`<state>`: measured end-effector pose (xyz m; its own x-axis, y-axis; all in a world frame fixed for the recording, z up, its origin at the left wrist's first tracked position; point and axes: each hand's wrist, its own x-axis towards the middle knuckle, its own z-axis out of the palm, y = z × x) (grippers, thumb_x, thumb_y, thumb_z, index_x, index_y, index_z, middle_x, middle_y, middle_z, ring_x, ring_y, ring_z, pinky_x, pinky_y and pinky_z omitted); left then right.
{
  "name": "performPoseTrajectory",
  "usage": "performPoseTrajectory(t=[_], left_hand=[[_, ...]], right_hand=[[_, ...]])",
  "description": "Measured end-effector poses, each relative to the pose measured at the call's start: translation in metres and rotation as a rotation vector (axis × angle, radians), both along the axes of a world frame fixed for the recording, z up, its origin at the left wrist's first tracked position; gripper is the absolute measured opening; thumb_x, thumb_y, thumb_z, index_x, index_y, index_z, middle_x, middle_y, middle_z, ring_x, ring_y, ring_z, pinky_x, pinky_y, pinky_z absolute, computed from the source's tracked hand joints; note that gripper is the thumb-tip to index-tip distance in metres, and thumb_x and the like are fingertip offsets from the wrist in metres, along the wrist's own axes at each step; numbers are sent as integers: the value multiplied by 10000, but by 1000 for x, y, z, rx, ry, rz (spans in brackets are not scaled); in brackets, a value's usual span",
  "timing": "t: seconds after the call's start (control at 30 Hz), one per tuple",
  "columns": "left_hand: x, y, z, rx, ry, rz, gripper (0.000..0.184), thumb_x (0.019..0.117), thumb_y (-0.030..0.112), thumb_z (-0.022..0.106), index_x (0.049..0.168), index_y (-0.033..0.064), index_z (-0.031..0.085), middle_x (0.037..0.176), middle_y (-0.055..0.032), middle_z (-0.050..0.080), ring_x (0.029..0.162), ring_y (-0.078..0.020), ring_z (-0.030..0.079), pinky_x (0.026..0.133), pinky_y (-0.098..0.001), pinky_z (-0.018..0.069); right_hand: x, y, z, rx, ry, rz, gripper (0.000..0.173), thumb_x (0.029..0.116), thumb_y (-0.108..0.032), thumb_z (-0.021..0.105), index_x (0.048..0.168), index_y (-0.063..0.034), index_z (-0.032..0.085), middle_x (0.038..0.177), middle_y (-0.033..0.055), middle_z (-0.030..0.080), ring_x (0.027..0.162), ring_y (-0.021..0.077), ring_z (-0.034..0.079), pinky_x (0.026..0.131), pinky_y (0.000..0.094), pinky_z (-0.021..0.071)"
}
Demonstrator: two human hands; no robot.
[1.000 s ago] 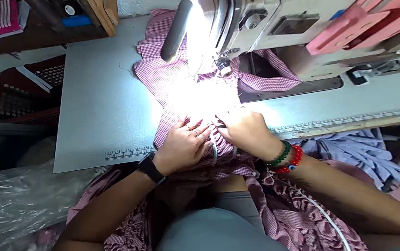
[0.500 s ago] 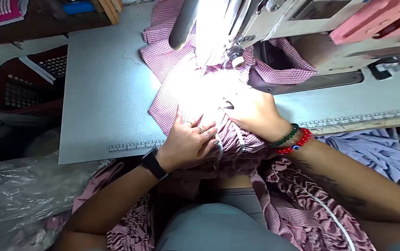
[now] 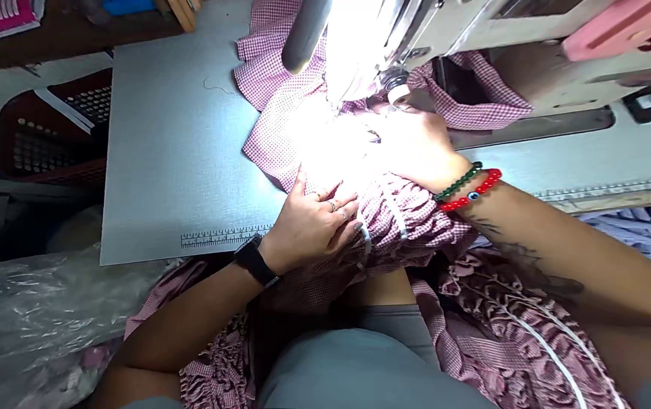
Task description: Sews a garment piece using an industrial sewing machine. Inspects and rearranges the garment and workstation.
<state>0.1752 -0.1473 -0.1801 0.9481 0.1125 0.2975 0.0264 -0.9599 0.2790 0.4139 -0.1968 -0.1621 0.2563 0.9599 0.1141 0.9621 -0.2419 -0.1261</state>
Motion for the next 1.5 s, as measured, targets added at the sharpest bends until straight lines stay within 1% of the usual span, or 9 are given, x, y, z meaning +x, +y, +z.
performPoseTrajectory(t=[0.1, 0.33, 0.4, 0.53, 0.7, 1.0, 1.17, 1.33, 1.5], left_hand=[[1, -1, 1, -11, 21, -2, 369, 1038, 358, 489, 1207, 203, 778, 1322, 20, 712, 1321, -242, 610, 1186, -728, 209], [3, 0, 0, 3, 20, 4, 381, 1045, 358, 478, 1215, 192, 775, 1323, 13, 711, 1345, -232, 591, 1206, -671, 243], [2, 1, 1, 14, 25, 5, 387, 1044, 349, 470, 1232, 189, 767, 1334, 15, 706, 1357, -232, 580, 1204, -654, 259], [0, 1, 0, 1, 20, -12, 394, 1040, 334, 462, 1235, 171, 764, 1348, 4, 698, 1341, -224, 594, 1199, -626, 290], [-2, -6, -2, -5, -6, -37, 396, 1036, 333, 465, 1219, 160, 770, 1324, -12, 711, 1327, -219, 606, 1227, -598, 266], [-4, -10, 0, -21, -22, -17, 375, 1032, 339, 485, 1189, 177, 783, 1302, 1, 722, 1324, -231, 609, 1209, -633, 271], [-4, -8, 0, -31, -20, -27, 359, 1025, 336, 506, 1166, 169, 790, 1292, -12, 727, 1329, -248, 603, 1215, -635, 264], [-2, -4, -1, -23, -15, -27, 370, 1027, 335, 497, 1182, 163, 785, 1318, -10, 714, 1361, -232, 576, 1240, -602, 249], [-1, -1, 0, -24, -28, -15, 378, 1027, 344, 491, 1173, 165, 790, 1298, -18, 724, 1337, -253, 599, 1218, -620, 281]], right_hand=[[3, 8, 0, -12, -34, -40, 418, 948, -259, 629, 1351, -159, 671, 1193, 238, 695, 1079, 474, 671, 774, 654, 520], [14, 32, 6, -20, 13, -140, 239, 963, -181, 643, 1150, -61, 730, 1134, 275, 696, 1071, 492, 667, 787, 687, 508], [1, 12, 18, -6, 10, -101, 282, 950, -223, 657, 1179, -71, 724, 1102, 275, 687, 1023, 486, 668, 758, 667, 511], [-46, -66, 19, 148, -61, 142, 290, 931, -177, 587, 1156, -77, 739, 1010, 201, 684, 784, 406, 681, 501, 534, 489], [-41, -92, -3, 62, -59, 57, 360, 922, -254, 594, 1206, -88, 739, 765, 172, 653, 631, 407, 642, 445, 516, 439], [-35, -74, -11, 136, -59, 75, 380, 1006, -306, 512, 1246, -107, 729, 937, 191, 704, 779, 413, 684, 517, 545, 479], [-32, -65, -10, 160, -46, 85, 361, 975, -295, 562, 1226, -103, 734, 947, 188, 704, 820, 417, 685, 546, 551, 480], [-26, -56, -10, 118, -6, 62, 390, 980, -319, 554, 1253, -86, 705, 1260, 214, 675, 1033, 441, 679, 698, 617, 522], [-15, -31, -8, 57, -26, 16, 416, 993, -304, 545, 1344, -114, 663, 1485, 135, 577, 1289, 412, 598, 813, 625, 550]])
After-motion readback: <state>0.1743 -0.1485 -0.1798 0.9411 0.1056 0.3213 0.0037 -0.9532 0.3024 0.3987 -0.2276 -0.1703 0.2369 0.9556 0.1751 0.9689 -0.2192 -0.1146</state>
